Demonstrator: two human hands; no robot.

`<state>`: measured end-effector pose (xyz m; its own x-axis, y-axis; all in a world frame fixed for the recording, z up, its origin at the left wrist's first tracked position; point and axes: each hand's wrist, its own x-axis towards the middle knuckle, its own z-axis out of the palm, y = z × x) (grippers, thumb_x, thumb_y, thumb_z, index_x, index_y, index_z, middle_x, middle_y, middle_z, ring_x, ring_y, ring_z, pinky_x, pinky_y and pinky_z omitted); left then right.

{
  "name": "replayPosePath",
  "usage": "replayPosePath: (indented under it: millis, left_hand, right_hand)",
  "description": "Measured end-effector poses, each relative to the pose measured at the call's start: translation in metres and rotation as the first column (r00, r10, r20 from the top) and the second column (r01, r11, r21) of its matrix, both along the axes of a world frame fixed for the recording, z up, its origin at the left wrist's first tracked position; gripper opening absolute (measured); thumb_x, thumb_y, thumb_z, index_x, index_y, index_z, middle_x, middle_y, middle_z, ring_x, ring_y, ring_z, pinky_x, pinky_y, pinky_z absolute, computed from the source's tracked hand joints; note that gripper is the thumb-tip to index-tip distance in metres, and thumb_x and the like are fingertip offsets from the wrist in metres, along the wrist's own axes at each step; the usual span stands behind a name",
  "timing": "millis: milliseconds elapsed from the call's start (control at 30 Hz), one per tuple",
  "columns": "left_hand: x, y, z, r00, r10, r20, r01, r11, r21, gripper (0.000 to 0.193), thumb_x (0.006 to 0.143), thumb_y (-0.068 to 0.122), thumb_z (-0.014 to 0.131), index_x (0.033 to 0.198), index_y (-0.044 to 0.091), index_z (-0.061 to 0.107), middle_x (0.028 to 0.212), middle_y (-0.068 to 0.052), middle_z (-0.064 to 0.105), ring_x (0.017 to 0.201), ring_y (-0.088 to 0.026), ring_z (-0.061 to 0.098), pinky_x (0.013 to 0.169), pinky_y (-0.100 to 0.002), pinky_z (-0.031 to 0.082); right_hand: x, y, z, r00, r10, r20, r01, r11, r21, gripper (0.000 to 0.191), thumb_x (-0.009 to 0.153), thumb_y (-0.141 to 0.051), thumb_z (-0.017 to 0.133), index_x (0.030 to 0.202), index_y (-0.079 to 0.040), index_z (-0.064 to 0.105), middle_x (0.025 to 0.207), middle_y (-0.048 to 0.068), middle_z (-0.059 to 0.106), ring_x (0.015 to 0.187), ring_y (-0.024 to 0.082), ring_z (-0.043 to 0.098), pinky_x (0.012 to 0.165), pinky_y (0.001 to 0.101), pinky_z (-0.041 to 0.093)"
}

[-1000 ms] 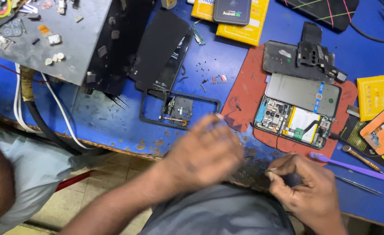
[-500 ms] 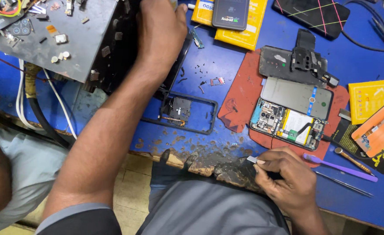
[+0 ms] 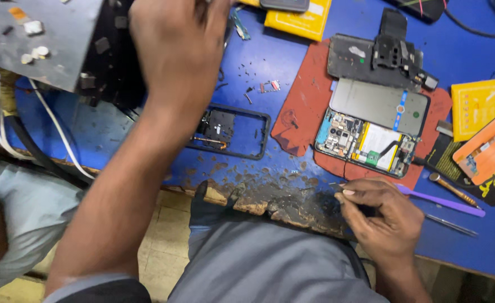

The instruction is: The person repairs a disassembled smartphone at a cluttered workbench. They use tweezers to work on a small component, hold the phone body with its battery exposed, compare a new replacement screen with its orange flex cable against the device, and press the frame and screen together to reassemble the phone.

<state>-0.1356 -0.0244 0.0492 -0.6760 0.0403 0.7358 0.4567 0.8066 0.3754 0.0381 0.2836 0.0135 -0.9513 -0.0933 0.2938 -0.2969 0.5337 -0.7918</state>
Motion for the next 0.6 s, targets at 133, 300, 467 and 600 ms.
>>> replayPosePath:
  millis: [133,300,467,600]
  left_hand:
    - [0.071,0.005,0.020,0.982,-0.143,0.125,0.127,0.983,0.132,0.022,0.101,0.000,0.081,0.108,-0.003,0.061,0.107,-0.019,0.064,0.093,-0.031,0.064,0.078,-0.040,0.053]
    - [0.127,0.012,0.003,0.802,-0.551,0.231,0.160,0.571,0.805,0.028,0.104,-0.001,0.072,0.114,0.003,0.047,0.134,-0.019,0.067,0.117,-0.016,0.069,0.098,-0.028,0.061]
    - [0.163,-0.005,-0.021,0.741,-0.597,0.308,-0.007,0.452,0.892,0.029,0.100,0.001,0.073,0.117,0.002,0.050,0.118,-0.017,0.071,0.105,-0.015,0.070,0.086,-0.027,0.062]
    - [0.179,-0.027,-0.031,0.765,-0.378,0.522,-0.069,0.758,0.649,0.027,0.099,0.016,0.073,0.116,0.001,0.058,0.103,-0.011,0.074,0.088,-0.011,0.070,0.077,-0.024,0.060]
  right_hand:
    - [0.004,0.000,-0.003,0.998,-0.028,0.054,0.031,0.998,-0.061,0.023,0.086,0.009,0.080,0.104,0.002,0.067,0.100,0.014,0.074,0.091,0.018,0.074,0.080,0.0251,0.059]
    - [0.005,-0.004,-0.002,0.996,-0.065,0.065,0.060,0.996,0.067,0.021,0.083,0.009,0.082,0.100,0.003,0.072,0.092,0.012,0.074,0.083,0.018,0.072,0.076,0.0257,0.056]
    - [0.005,-0.011,-0.005,0.999,-0.044,0.012,0.043,0.997,0.065,0.019,0.087,0.011,0.079,0.102,0.002,0.071,0.095,0.012,0.073,0.086,0.019,0.073,0.081,0.0246,0.057]
    - [0.006,-0.017,-0.008,1.000,-0.024,0.006,0.024,0.997,0.072,0.018,0.090,0.011,0.079,0.102,0.001,0.070,0.096,0.012,0.074,0.090,0.019,0.074,0.084,0.0245,0.057]
